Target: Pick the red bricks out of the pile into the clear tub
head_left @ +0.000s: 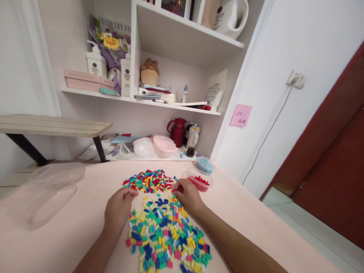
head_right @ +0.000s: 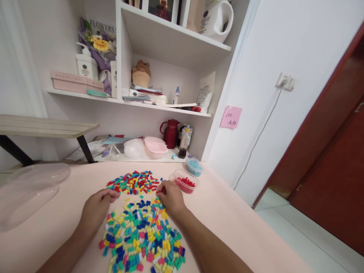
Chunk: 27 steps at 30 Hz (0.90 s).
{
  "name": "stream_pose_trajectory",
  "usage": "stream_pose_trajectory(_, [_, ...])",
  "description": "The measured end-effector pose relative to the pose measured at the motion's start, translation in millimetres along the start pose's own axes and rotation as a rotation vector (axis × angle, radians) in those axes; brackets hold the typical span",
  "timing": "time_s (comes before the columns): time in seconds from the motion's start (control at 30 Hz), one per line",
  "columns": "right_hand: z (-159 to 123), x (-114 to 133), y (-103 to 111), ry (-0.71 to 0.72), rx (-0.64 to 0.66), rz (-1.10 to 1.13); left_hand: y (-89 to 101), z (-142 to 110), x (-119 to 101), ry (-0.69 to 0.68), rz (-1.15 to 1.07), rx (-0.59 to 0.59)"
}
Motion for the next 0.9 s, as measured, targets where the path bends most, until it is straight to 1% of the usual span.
stream_pose_trajectory(0.07, [-3,7,7,0.019,0.0,-0.004,6.1,-1,-4,0.0,-0.015,-0.039])
stream_pose_trajectory(0.1, [-4,11,14,0.037,-0.019,-0.018,9.2,-2,-6,0.001,-0.025,-0.058])
stream_pose_trajectory(0.17, [-5,19,34,0.075,-0.093,-0.052,15.2,-4,-10,0.004,-0.038,-0.093])
stream_pose_trajectory(0.23, [-4,21,61,0.095,-0.193,-0.071,20.3,-5,-12,0.007,-0.047,-0.127])
stream_pose_trajectory(0.3, [-3,14,88,0.071,-0.304,-0.062,24.2,-5,-13,0.013,-0.051,-0.159])
stream_pose_trajectory(0.37, [-1,1,110,0.013,-0.395,-0.06,26.9,-6,-11,0.032,-0.055,-0.184])
stream_pose_trajectory(0.4, [0,-6,116,-0.023,-0.427,-0.066,28.0,-7,-9,0.046,-0.054,-0.194])
stream_pose_trajectory(0.47, [1,-19,123,-0.081,-0.457,-0.087,29.0,-7,-7,0.067,-0.056,-0.2])
stream_pose_trajectory(0.57, [1,-23,119,-0.081,-0.463,-0.088,29.0,-7,-8,0.062,-0.075,-0.192])
stream_pose_trajectory(0.67, [-2,-9,106,0.001,-0.435,-0.037,28.0,-6,-9,0.053,-0.082,-0.179])
stream_pose_trajectory(0.73, [-5,8,87,0.09,-0.328,-0.002,27.5,-6,-8,0.066,-0.074,-0.177])
stream_pose_trajectory(0.8, [-8,22,59,0.159,-0.166,-0.001,26.6,-6,-5,0.087,-0.075,-0.177])
stream_pose_trajectory(0.83, [-9,25,46,0.17,-0.099,-0.014,25.9,-6,-4,0.095,-0.08,-0.176])
stream_pose_trajectory(0.9, [-11,24,28,0.144,-0.028,-0.046,23.9,-5,-4,0.1,-0.088,-0.162])
Point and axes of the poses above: each hand's wrist, its own z-axis towards the middle knuckle, its own y-axis out of the back of the hand, x = y × z, the point moved 10 cm from there along z, towards the middle knuckle, and after that the axes turned 13 degrees about -y, right-handed, at the moved point
